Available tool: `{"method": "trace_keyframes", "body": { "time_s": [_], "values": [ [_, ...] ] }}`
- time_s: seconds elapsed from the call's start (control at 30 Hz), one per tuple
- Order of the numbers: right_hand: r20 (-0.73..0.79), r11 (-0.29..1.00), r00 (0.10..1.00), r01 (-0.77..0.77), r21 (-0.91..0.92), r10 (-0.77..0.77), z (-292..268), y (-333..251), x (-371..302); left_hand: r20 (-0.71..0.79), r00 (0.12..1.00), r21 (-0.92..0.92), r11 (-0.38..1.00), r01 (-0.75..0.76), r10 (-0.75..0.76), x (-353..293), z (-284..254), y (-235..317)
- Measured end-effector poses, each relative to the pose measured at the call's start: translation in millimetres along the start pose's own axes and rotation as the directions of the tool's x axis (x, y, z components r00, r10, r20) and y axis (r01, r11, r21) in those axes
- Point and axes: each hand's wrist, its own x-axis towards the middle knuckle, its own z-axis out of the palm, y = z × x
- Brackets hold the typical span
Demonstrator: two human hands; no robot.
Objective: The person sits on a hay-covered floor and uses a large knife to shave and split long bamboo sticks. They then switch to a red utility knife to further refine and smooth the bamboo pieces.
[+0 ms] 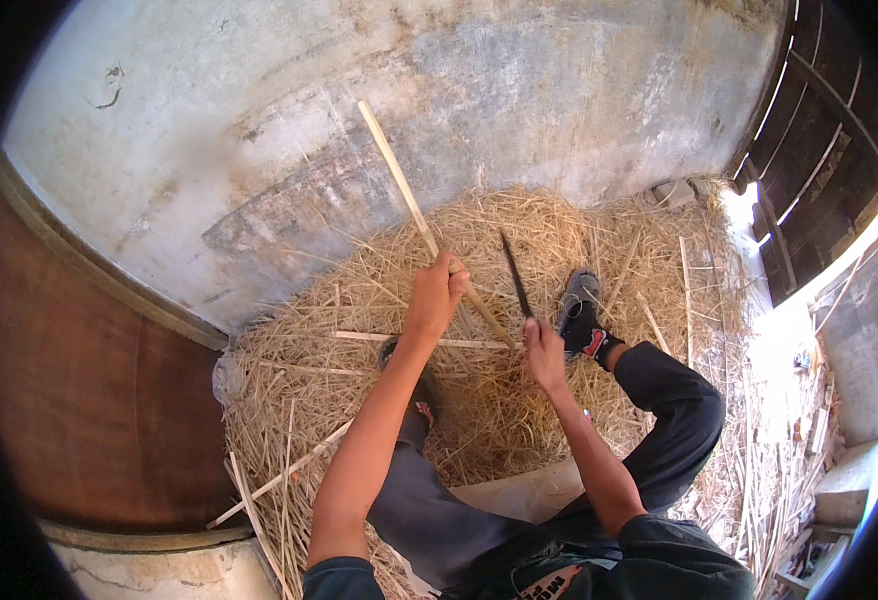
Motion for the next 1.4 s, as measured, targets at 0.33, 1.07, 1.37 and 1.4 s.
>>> {"method": "trace_keyframes", "body": {
  "time_s": [0.33, 1.07, 1.37, 1.4],
  "values": [
    [0.064, 0.922, 0.961, -0.237, -0.305, 0.269, 49.9, 106.2, -66.7, -0.100, 0.987, -0.098, 0.986, -0.132, 0.123, -0.5, 6.6, -0.7],
    [0.235, 0.879, 0.872, -0.341, -0.334, 0.428, 37.5, 149.9, -106.6, 0.068, 0.991, 0.136, 0.985, 0.105, -0.115, -6.1, -7.0, 14.0],
    [0.056, 0.934, 0.954, -0.299, 0.195, 0.293, 3.9, 131.1, -94.5, -0.040, 0.996, -0.202, 0.977, 0.072, -0.082, -51.1, -102.8, 64.2],
    [0.079, 0.905, 0.943, -0.333, 0.266, 0.324, -0.2, 100.2, -91.3, -0.111, 0.988, -0.310, 0.948, 0.070, -0.109, -67.9, -117.8, 69.6]
  ]
}}
